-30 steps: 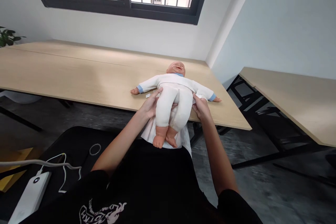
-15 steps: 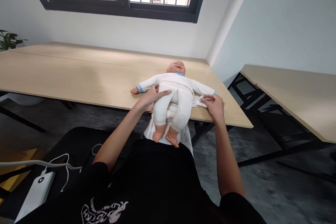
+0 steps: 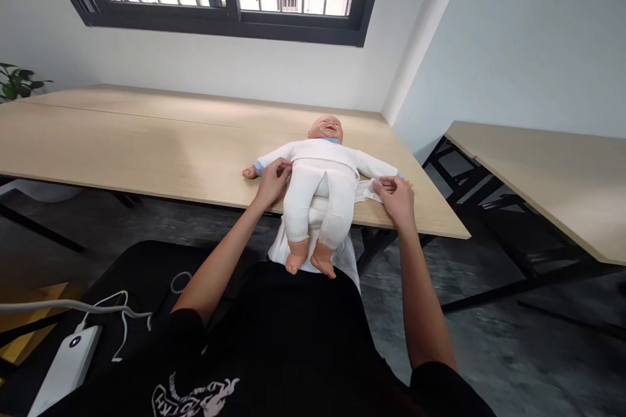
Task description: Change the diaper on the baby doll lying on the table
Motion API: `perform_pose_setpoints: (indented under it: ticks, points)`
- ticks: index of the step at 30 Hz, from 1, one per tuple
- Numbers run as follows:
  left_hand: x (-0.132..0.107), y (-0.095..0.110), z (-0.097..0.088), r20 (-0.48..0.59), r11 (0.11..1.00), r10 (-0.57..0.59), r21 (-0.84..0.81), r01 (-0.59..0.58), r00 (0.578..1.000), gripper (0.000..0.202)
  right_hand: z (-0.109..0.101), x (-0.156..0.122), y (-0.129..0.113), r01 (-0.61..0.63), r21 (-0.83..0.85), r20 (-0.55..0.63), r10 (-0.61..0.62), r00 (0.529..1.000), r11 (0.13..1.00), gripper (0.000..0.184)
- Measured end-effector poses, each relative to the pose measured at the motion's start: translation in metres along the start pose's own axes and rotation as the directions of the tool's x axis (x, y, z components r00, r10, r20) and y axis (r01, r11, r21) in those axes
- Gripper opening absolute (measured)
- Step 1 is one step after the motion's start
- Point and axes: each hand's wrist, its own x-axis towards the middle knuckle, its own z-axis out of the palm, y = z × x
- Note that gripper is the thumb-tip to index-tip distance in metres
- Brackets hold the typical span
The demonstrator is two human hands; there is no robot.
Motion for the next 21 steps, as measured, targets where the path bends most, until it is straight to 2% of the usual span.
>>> perform_pose_setpoints:
  ticks: [2,4,7,14,19,21]
  points:
    - [0.002,-0.007,-0.004,-0.013,0.990,0.049,0.136,-0.047,0.999,0.011,0.000,-0.001,-0.002,-0.003,-0.012,0.005,0.003,1.000,1.000,0.035]
    - [0.003,-0.011,-0.007,0.038,0.969,0.060,0.238,-0.067,0.997,0.014,-0.001,-0.001,-0.004,-0.015,-0.006,0.009,0.015,1.000,1.000,0.034]
    - [0.003,-0.012,-0.010,0.175,0.943,0.028,0.322,-0.084,0.984,0.021,-0.001,-0.001,-0.005,-0.017,-0.001,0.017,0.017,1.000,1.000,0.035]
    - [-0.001,-0.006,-0.019,0.295,0.859,-0.007,0.490,-0.145,0.955,0.025,-0.002,-0.001,-0.007,-0.018,-0.014,0.041,0.019,0.999,1.000,0.036]
    - [-0.011,-0.004,-0.029,0.244,0.752,-0.079,0.651,-0.103,0.967,0.029,-0.001,-0.001,-0.005,-0.004,0.007,0.050,0.004,0.999,1.000,0.036]
    - [-0.013,-0.005,-0.031,0.215,0.734,-0.083,0.674,-0.086,0.973,0.031,0.000,-0.001,-0.004,-0.004,0.009,0.046,0.004,0.999,1.000,0.036]
